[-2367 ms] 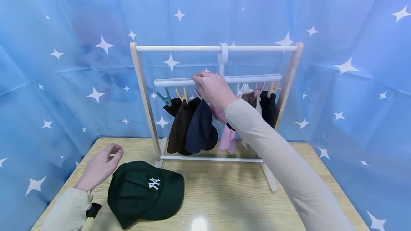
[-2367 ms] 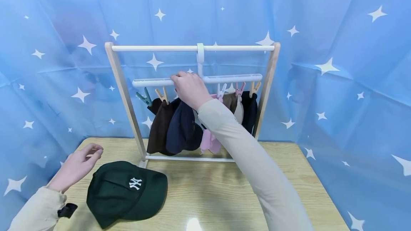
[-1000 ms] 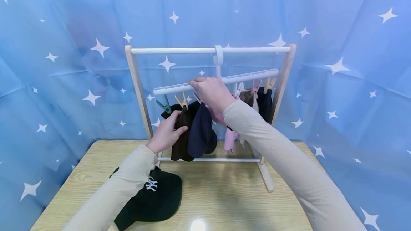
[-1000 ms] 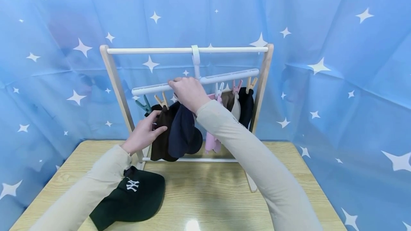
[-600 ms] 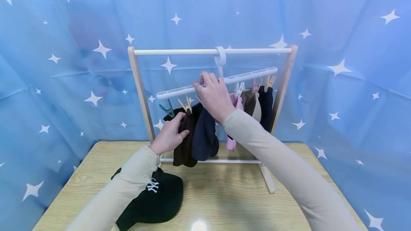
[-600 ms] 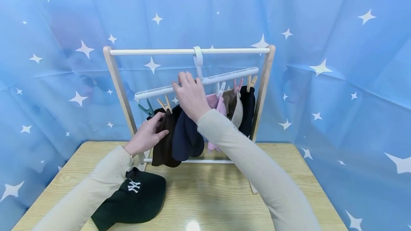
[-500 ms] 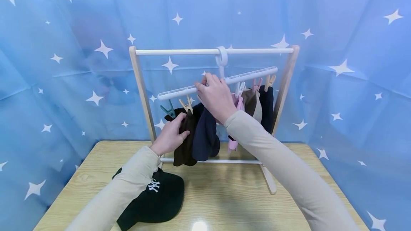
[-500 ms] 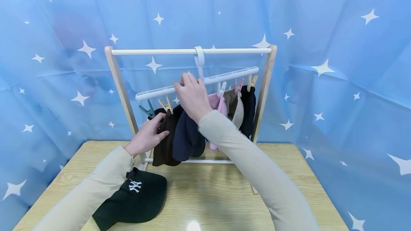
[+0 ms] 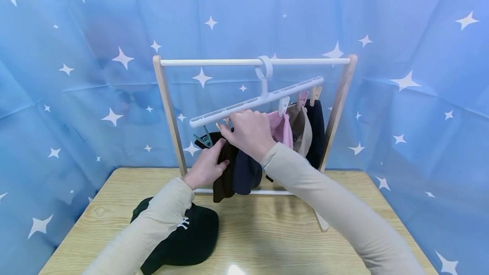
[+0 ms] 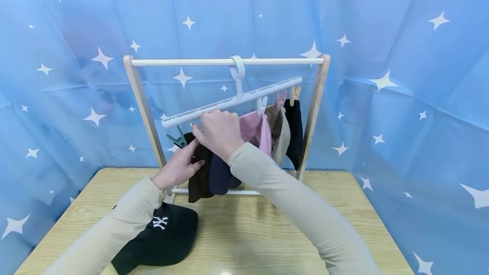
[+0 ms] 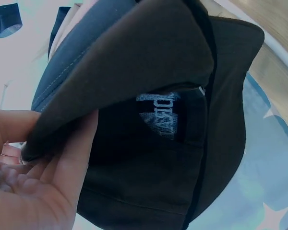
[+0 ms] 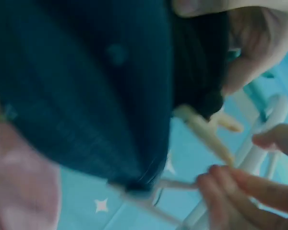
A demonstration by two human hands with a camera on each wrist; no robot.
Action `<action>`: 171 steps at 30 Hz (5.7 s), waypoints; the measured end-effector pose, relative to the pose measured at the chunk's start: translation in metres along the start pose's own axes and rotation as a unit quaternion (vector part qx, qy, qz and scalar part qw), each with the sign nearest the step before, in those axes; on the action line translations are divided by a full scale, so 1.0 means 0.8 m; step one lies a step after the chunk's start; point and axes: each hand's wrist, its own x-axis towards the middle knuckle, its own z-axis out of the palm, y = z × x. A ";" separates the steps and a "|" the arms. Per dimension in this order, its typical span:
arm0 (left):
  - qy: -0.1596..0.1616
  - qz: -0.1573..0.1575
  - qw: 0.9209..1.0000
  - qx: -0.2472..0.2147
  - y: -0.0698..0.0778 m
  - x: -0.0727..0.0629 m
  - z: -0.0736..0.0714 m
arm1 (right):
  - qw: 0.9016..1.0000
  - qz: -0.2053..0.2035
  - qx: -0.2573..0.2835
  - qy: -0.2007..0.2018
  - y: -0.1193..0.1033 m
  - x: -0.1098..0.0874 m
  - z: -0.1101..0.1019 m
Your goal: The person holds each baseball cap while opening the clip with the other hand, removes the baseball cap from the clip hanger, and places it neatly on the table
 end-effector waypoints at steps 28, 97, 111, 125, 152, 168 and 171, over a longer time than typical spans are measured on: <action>-0.001 0.037 0.999 -0.023 0.010 -0.019 -0.009 | 0.911 0.226 0.185 -0.291 0.002 0.052 -0.018; -0.031 -0.201 0.918 -0.341 -0.072 -0.148 -0.007 | 0.974 0.155 0.036 -0.159 -0.006 0.043 -0.004; -0.005 -0.326 0.912 -0.249 -0.094 -0.181 -0.014 | 0.988 0.078 -0.124 -0.040 -0.012 0.040 -0.003; -0.014 -0.381 0.901 -0.208 -0.115 -0.197 -0.016 | 0.997 0.030 0.063 -0.043 0.017 0.041 -0.004; 0.006 -0.325 0.940 -0.107 -0.109 -0.185 -0.058 | 0.977 -0.060 0.122 -0.166 0.081 0.050 -0.005; 0.065 -0.170 0.983 0.032 -0.074 -0.130 -0.051 | 0.964 -0.030 0.112 -0.239 0.082 0.061 -0.013; 0.058 -0.168 0.984 0.028 -0.069 -0.122 -0.046 | 0.961 -0.023 0.110 -0.254 0.080 0.063 -0.014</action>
